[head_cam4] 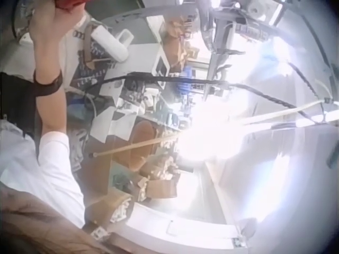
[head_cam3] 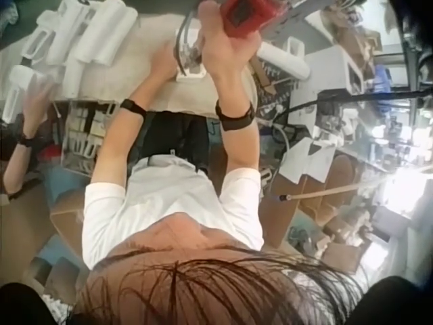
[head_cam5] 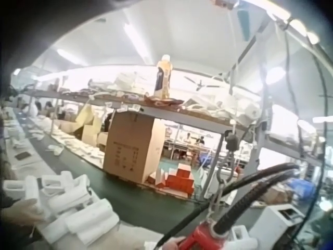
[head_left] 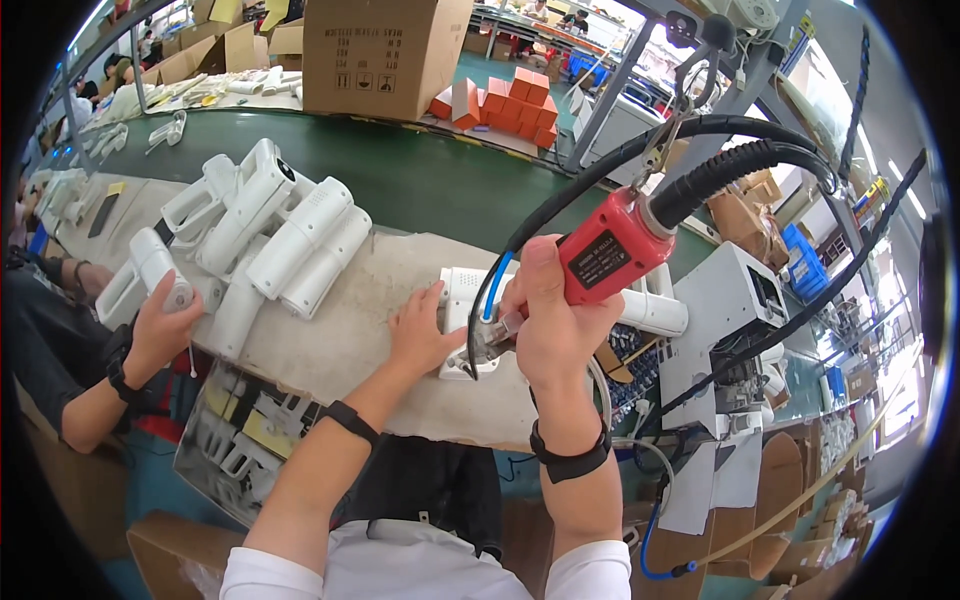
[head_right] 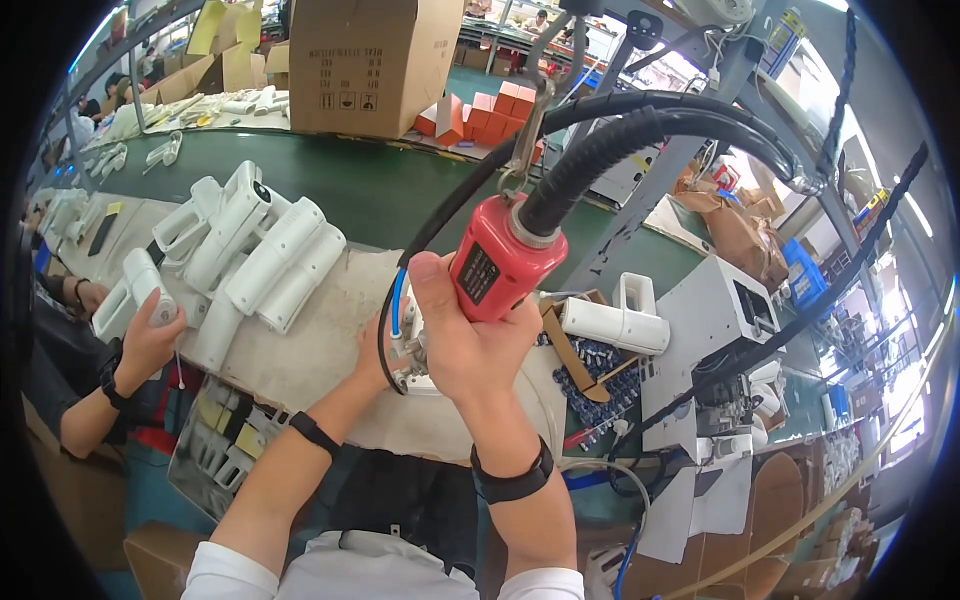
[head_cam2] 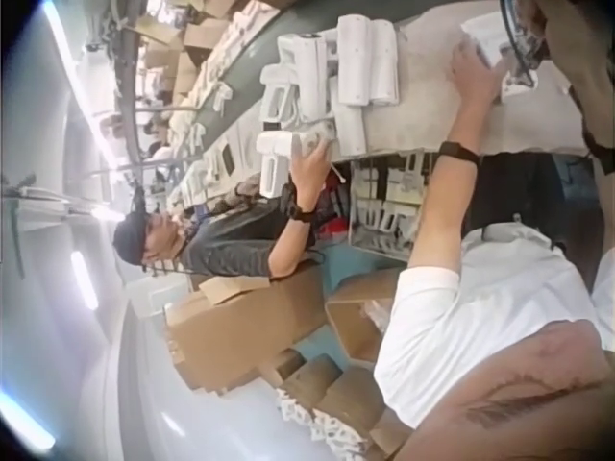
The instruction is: The person uses a red pneumatic screwdriver to drive screws into a white plastic housing, then sets the tool aside to assemble the internal components of another unit. They join the two halves of the housing together and continue driving screws into the assembly.
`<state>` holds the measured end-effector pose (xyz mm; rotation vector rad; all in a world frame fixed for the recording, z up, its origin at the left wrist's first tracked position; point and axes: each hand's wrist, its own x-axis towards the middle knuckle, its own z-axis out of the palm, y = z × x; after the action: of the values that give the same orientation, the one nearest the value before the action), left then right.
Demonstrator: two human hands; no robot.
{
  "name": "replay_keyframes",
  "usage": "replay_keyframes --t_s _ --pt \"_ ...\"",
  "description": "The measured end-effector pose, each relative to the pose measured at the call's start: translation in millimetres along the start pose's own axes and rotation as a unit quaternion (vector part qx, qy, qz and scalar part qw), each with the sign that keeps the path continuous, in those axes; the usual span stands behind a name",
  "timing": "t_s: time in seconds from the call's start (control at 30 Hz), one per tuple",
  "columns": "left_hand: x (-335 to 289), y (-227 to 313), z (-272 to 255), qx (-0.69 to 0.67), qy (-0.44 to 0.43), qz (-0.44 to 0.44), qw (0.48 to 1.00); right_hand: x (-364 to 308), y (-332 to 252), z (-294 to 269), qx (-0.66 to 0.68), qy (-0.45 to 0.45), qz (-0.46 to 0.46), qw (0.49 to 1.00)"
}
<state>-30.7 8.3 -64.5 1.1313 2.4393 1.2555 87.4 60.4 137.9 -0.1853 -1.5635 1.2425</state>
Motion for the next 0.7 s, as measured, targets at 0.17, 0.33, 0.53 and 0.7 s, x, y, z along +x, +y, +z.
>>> replay_keyframes --t_s 0.17,0.33,0.53,0.7 --pt "1.4 -4.9 2.6 -0.033 0.009 0.017 0.999 3.4 -6.6 5.8 0.013 0.005 -0.023 1.000" --pt "1.1 0.8 5.9 0.052 0.008 -0.020 0.998 -8.7 -5.9 22.7 0.092 -0.006 0.076 0.993" --pt "0.1 0.1 4.9 0.052 0.017 -0.008 0.998 -14.5 15.3 20.2 0.065 0.006 0.112 0.992" --pt "-0.9 -9.8 14.3 0.036 0.050 0.018 0.998 -29.9 41.2 23.6 0.000 0.003 0.109 0.994"
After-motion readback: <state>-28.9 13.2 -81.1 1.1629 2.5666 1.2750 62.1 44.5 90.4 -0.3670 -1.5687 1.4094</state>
